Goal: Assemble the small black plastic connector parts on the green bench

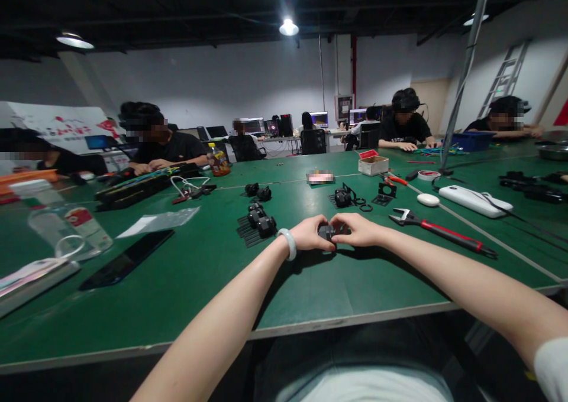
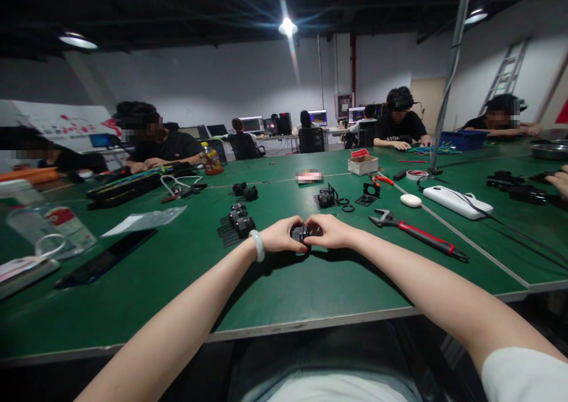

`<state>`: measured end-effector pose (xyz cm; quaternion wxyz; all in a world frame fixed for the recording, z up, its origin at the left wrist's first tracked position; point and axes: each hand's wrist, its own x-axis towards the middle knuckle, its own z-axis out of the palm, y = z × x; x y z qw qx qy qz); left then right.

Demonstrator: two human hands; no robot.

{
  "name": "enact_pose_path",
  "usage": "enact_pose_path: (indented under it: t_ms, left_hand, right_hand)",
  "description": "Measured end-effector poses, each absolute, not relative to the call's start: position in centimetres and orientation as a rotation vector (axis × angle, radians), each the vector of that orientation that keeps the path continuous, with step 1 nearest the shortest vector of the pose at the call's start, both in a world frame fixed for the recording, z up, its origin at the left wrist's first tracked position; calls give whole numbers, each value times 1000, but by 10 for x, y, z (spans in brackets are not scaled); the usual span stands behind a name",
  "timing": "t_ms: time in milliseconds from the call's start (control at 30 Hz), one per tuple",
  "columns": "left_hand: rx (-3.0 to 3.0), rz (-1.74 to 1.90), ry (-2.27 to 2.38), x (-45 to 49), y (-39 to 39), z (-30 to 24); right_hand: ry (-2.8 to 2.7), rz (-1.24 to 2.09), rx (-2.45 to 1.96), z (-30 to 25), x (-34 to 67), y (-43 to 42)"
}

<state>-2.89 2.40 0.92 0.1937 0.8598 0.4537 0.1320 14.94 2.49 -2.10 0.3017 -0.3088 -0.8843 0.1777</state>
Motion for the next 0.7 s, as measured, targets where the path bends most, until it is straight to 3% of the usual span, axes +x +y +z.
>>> enact_pose_path:
  t_ms: [267, 700]
  left_hand:
    - [2424, 367, 1238, -30, 26, 7]
    - [2460, 357, 1260, -30, 27, 8]
  right_hand:
    - [-2417, 241, -741, -13, 152, 20]
    - [-2447, 235, -683, -15, 152, 20]
